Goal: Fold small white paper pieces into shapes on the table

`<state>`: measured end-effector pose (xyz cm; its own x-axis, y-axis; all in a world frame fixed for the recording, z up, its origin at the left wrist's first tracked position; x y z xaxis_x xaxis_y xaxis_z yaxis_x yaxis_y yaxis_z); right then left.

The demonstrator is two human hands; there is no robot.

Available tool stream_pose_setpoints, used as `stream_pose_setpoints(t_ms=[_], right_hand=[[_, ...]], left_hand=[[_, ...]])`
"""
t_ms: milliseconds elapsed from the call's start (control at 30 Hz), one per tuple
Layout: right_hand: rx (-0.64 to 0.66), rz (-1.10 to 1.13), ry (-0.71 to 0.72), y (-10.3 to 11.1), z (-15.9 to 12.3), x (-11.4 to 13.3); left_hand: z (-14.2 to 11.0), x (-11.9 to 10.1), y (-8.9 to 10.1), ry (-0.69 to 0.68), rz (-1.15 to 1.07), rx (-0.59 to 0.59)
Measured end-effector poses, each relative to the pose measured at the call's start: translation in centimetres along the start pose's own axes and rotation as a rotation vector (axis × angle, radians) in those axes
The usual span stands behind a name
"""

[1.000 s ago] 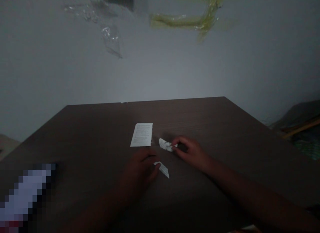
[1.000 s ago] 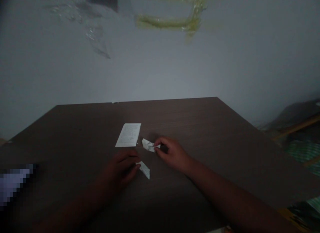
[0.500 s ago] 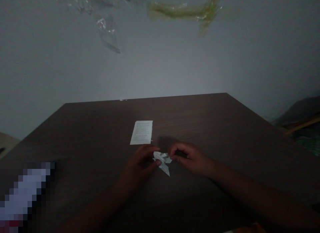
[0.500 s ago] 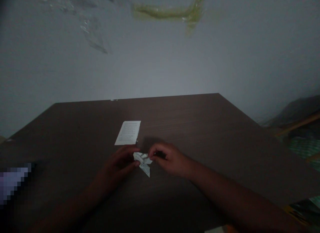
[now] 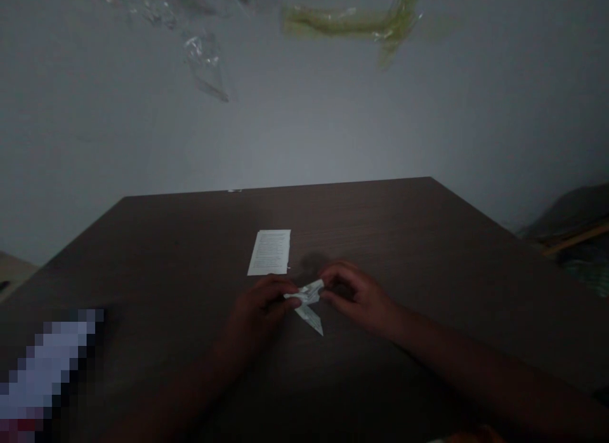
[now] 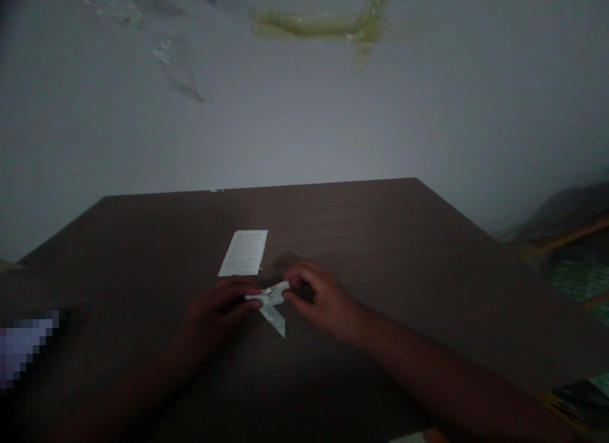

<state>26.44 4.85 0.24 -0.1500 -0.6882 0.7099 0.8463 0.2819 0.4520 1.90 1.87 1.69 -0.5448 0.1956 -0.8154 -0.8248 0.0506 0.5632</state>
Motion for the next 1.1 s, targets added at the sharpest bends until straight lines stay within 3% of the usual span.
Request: stream_pose_setpoints(t_ms=[67,167,300,367,533,667,867,1033,1100], right_hand=[[0.018,-0.142,0.011,-0.2,-0.1,0.4],[0.215,-0.288,0.03,-1.1,-0.5,1.5],[0.407,-0.47,0.048,-2.4,-0.8,2.6],[0.437,-0.501,0.054,-2.8,-0.8,2.6],[0.361,-0.418,0.084,-2.3,-0.5,1.7],[0.215,-0.263,0.111,-1.2,-0.3,1.4],[-0.058,-0.013,-0.097,0.4,0.0,0.7],[-0.045,0.115,-0.218,-0.1,0.0,0.0],[-0.016,0.184,-0.246,-0.3,-0.1,-0.3]], left_hand=[[0.4,0.5,0.3,-0.036,0.051,-0.047],[1.1,1.3,0.6,-0.055,0.105,-0.108],[1.5,1.7,0.6,-0.06,0.16,-0.094],[1.6,1.8,0.4,-0.061,0.187,-0.073],[1.8,2.3,0.2,-0.057,0.178,-0.059],[1.5,2.1,0.3,0.025,0.132,-0.008],[1.1,1.9,0.2,0.094,-0.026,0.187],[0.7,2.1,-0.7,0.084,-0.26,0.375],[0.6,1.8,-0.9,0.06,-0.266,0.395]])
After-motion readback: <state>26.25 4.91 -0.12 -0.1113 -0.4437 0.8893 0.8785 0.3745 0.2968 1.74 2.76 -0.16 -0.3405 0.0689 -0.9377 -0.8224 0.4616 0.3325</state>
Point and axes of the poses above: each hand's wrist, its own z-axis towards the middle knuckle, its own y-axis out of the back of the hand, x = y × z, the point moved 2 cm from there along z, towards the middle knuckle, and after that the axes turned 12 degrees about y, right-handed, at the moved point
